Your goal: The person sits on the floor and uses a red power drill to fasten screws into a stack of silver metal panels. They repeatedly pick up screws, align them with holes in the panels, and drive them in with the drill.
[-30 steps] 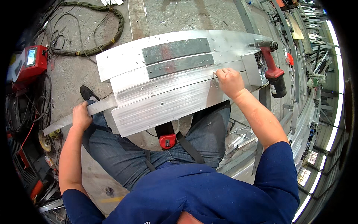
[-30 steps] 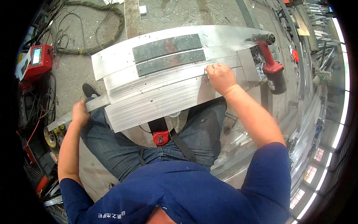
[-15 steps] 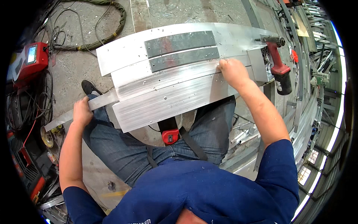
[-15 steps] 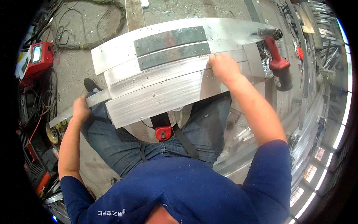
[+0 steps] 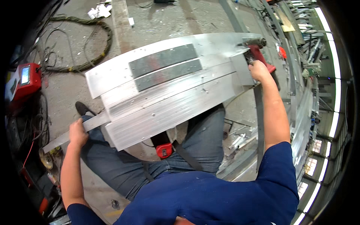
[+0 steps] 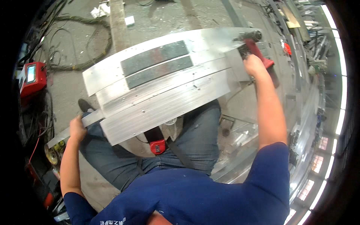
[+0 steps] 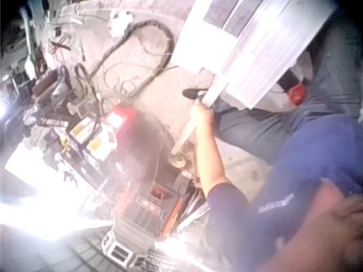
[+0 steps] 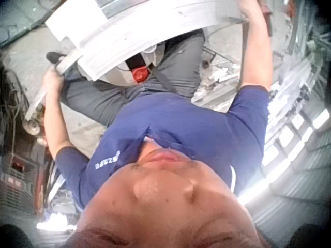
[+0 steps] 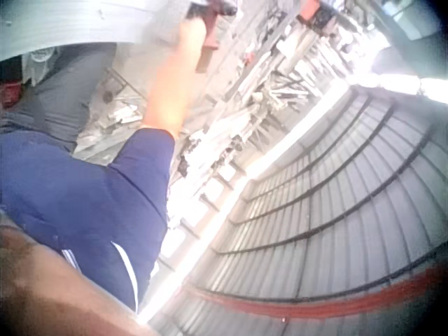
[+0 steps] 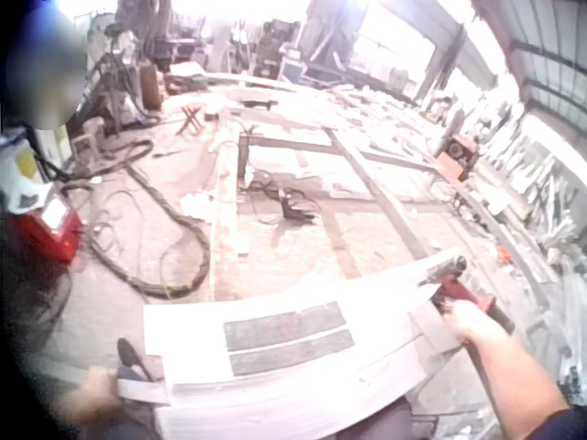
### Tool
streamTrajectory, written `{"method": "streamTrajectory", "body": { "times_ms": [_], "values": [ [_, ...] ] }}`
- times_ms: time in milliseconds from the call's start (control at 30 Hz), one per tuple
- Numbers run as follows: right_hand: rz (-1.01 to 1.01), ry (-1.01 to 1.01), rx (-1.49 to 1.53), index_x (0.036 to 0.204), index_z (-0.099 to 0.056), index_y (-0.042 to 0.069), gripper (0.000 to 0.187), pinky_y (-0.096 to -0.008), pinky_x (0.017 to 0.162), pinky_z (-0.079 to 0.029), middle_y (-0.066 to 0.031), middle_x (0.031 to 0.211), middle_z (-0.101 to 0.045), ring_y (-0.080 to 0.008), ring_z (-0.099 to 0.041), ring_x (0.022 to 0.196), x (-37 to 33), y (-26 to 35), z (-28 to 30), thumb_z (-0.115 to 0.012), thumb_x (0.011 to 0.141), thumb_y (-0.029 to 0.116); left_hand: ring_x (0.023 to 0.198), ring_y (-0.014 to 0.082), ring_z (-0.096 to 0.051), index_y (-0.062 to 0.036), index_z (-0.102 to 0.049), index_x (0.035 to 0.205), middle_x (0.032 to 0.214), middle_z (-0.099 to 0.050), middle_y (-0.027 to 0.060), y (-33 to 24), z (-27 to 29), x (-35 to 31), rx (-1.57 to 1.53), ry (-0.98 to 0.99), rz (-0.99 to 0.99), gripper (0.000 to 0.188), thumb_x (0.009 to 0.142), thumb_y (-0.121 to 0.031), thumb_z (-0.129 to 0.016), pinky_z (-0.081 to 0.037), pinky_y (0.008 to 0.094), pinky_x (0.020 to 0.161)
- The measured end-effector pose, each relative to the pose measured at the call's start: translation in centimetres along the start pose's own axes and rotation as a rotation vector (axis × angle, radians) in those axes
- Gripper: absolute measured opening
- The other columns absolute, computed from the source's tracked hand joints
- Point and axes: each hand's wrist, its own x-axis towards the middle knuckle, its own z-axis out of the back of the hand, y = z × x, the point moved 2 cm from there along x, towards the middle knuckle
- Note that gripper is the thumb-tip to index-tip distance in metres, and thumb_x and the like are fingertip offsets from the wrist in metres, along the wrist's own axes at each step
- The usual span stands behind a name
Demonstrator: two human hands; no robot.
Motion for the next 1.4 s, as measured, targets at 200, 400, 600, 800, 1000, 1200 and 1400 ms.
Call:
{"method": "streamTrajectory", "body": {
  "times_ms": [200, 400, 600, 800, 1000, 1200, 1400],
  "values": [
    [-0.244, 0.126, 0.539, 0.126, -0.062, -0.014, 0.077, -0.0412, 0.103, -0.044, -0.0256, 0.124, -0.067, -0.0307, -0.062, 0.117, 2.2, -1.9, -4.8, -0.051, 0.101, 0.057, 0.097, 0.0461, -0.062, -0.0015, -0.061, 0.088, 0.096, -0.067, 0.0235, -0.5, -0.1, 0.3, -0.011, -0.003, -0.021, 0.026, 0.063, 0.003, -0.069, -0.05, 0.053, 0.086],
    [-0.133, 0.172, 0.207, 0.116, -0.066, -0.014, 0.068, -0.0426, 0.094, -0.05, -0.0314, 0.11, -0.07, -0.0378, -0.068, 0.11, -0.8, -0.3, -1.7, -0.065, 0.092, 0.049, 0.098, 0.0457, -0.062, -0.0013, -0.06, 0.09, 0.095, -0.067, 0.0236, -1.0, 0.4, 0.1, 0.013, -0.018, -0.04, 0.024, 0.068, 0.002, -0.066, -0.048, 0.0527, 0.088],
    [-0.074, 0.109, 0.145, 0.111, -0.07, -0.009, 0.045, -0.042, 0.09, -0.053, -0.0277, 0.106, -0.072, -0.0379, -0.071, 0.102, -2.0, -0.8, -1.3, -0.075, 0.083, 0.025, 0.098, 0.0457, -0.062, -0.0009, -0.061, 0.091, 0.096, -0.067, 0.0232, -0.8, 0.5, -0.1, 0.023, -0.023, -0.048, 0.022, 0.069, 0.001, -0.064, -0.047, 0.053, 0.088],
    [-0.075, 0.031, 0.272, 0.106, -0.071, -0.004, 0.035, -0.0431, 0.079, -0.053, -0.0249, 0.093, -0.072, -0.0344, -0.072, 0.088, -3.4, -1.6, -1.4, -0.074, 0.082, 0.022, 0.098, 0.047, -0.062, -0.0001, -0.062, 0.091, 0.097, -0.068, 0.0254, -2.0, 1.2, 0.4, 0.007, -0.01, -0.052, 0.024, 0.068, 0.004, -0.062, -0.049, 0.0541, 0.086],
    [-0.044, 0.115, 0.188, 0.108, -0.072, -0.002, 0.035, -0.0454, 0.09, -0.053, -0.0292, 0.099, -0.07, -0.0417, -0.069, 0.1, -3.1, -0.2, -0.6, -0.071, 0.078, 0.017, 0.096, 0.0491, -0.062, 0.0014, -0.061, 0.089, 0.095, -0.067, 0.0276, -0.5, 0.2, -0.2, -0.041, -0.069, -0.048, 0.024, 0.066, 0.005, -0.064, -0.05, 0.0547, 0.085],
    [-0.027, 0.035, 0.175, 0.102, -0.072, -0.003, 0.028, -0.0466, 0.088, -0.053, -0.0285, 0.097, -0.07, -0.0426, -0.069, 0.097, -4.6, -0.4, -0.9, -0.068, 0.079, 0.013, 0.096, 0.0491, -0.061, 0.0015, -0.06, 0.09, 0.094, -0.066, 0.0268, -0.8, 0.0, 0.3, -0.039, -0.057, -0.063, 0.026, 0.065, 0.005, -0.065, -0.048, 0.0549, 0.086],
    [-0.063, 0.072, 0.16, 0.109, -0.068, -0.004, 0.036, -0.0478, 0.092, -0.051, -0.031, 0.105, -0.068, -0.0436, -0.066, 0.105, -4.2, -0.5, -1.3, -0.068, 0.081, 0.02, 0.095, 0.0486, -0.062, 0.0016, -0.061, 0.091, 0.094, -0.067, 0.0267, -1.3, 0.9, -0.2, -0.037, -0.038, -0.042, 0.027, 0.065, 0.006, -0.064, -0.049, 0.0542, 0.085]
  ]
}}
